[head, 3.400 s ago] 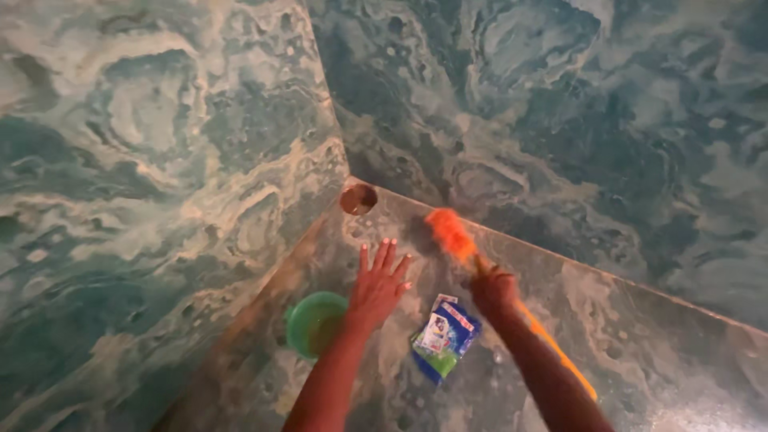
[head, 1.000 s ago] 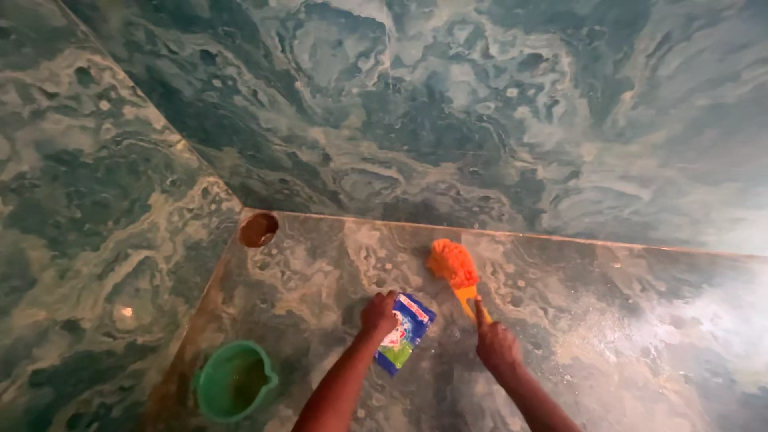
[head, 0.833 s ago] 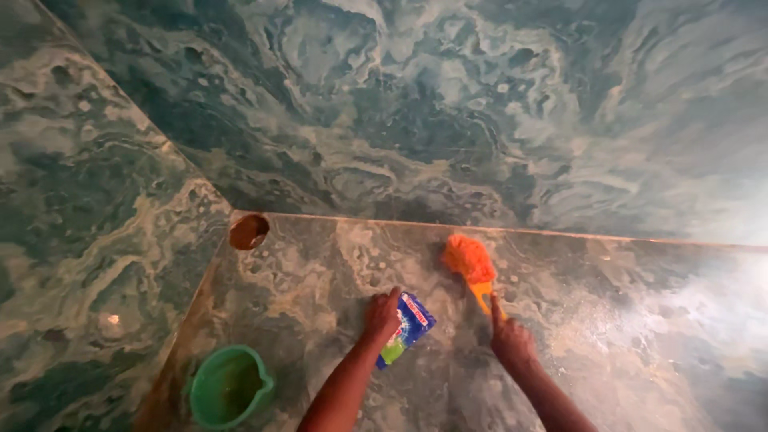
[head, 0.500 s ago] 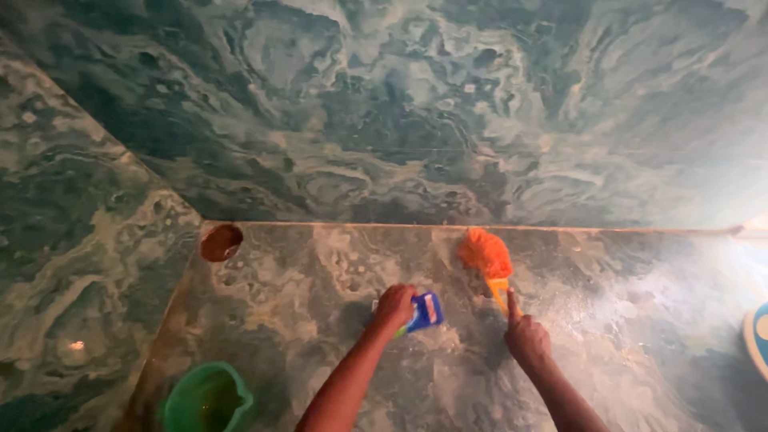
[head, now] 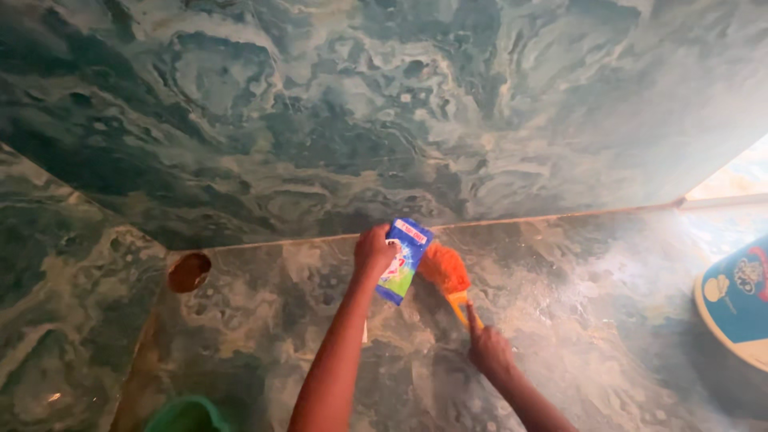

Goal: The person scrubs tiled walls and a floor area using a brush, applies cleaning product from a packet, and rinses the surfaces using water from a cup and bucket.

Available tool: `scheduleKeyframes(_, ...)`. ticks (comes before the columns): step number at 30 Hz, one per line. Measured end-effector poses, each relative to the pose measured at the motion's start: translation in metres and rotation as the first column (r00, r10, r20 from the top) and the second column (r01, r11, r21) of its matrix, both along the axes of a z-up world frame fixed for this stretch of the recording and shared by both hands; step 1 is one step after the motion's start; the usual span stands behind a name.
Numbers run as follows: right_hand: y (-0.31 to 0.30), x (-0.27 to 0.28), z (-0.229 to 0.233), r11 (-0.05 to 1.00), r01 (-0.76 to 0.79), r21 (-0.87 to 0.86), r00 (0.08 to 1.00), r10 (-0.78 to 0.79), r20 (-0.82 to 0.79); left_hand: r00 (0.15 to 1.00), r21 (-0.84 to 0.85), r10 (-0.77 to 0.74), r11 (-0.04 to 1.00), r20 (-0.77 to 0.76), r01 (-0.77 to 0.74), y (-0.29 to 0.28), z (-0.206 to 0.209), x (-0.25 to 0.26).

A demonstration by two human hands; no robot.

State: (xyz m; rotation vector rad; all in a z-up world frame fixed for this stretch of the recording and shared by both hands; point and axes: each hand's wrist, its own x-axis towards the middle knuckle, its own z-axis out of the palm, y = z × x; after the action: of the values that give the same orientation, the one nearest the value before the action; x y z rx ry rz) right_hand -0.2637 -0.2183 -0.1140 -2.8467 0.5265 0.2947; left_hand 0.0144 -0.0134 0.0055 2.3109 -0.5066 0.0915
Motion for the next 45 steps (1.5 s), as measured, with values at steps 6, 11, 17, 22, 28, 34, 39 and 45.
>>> scheduleKeyframes(6, -0.042, -0.017, 0.008, 0.993, 0.1, -0.054, 0.995, -0.101, -0.02, 0.992, 0.291, -0.087, 0.95, -0.096, 0.111, 0.075, -0.093, -0.01)
scheduleKeyframes(11, -0.047, -0.019, 0.005, 0.99, 0.131, -0.046, 0.991, -0.132, -0.02, 0.933, 0.44, -0.081, 0.866, -0.35, 0.24, 0.127, -0.12, -0.033)
scheduleKeyframes(17, -0.018, -0.011, 0.007, 0.987, 0.158, 0.003, 0.987, -0.158, 0.02, 0.99, 0.357, -0.089, 0.926, -0.112, 0.123, 0.126, -0.135, -0.073)
scheduleKeyframes(22, 0.022, 0.004, 0.015, 0.993, 0.098, 0.071, 0.991, -0.091, -0.095, 0.991, 0.443, -0.079, 0.888, -0.112, 0.121, 0.116, -0.138, -0.076)
scheduleKeyframes(28, 0.084, 0.014, 0.01, 0.993, -0.115, -0.005, 0.993, 0.115, -0.007, 0.984, 0.461, -0.049, 0.879, -0.171, 0.124, 0.114, -0.139, -0.082)
scheduleKeyframes(34, 0.009, 0.037, 0.021, 0.994, -0.073, -0.087, 0.997, 0.073, -0.011, 0.982, 0.514, 0.026, 0.854, -0.188, 0.076, 0.14, -0.127, -0.048)
scheduleKeyframes(39, -0.021, 0.044, 0.021, 0.985, 0.15, -0.086, 0.985, -0.141, 0.099, 0.919, 0.291, 0.343, 0.915, -0.197, -0.279, 0.165, -0.075, -0.002)
scheduleKeyframes(45, 0.085, 0.038, -0.01, 0.993, -0.081, 0.084, 0.996, 0.084, -0.035, 0.928, -0.046, 0.333, 0.938, -0.167, -0.345, 0.152, -0.005, 0.007)
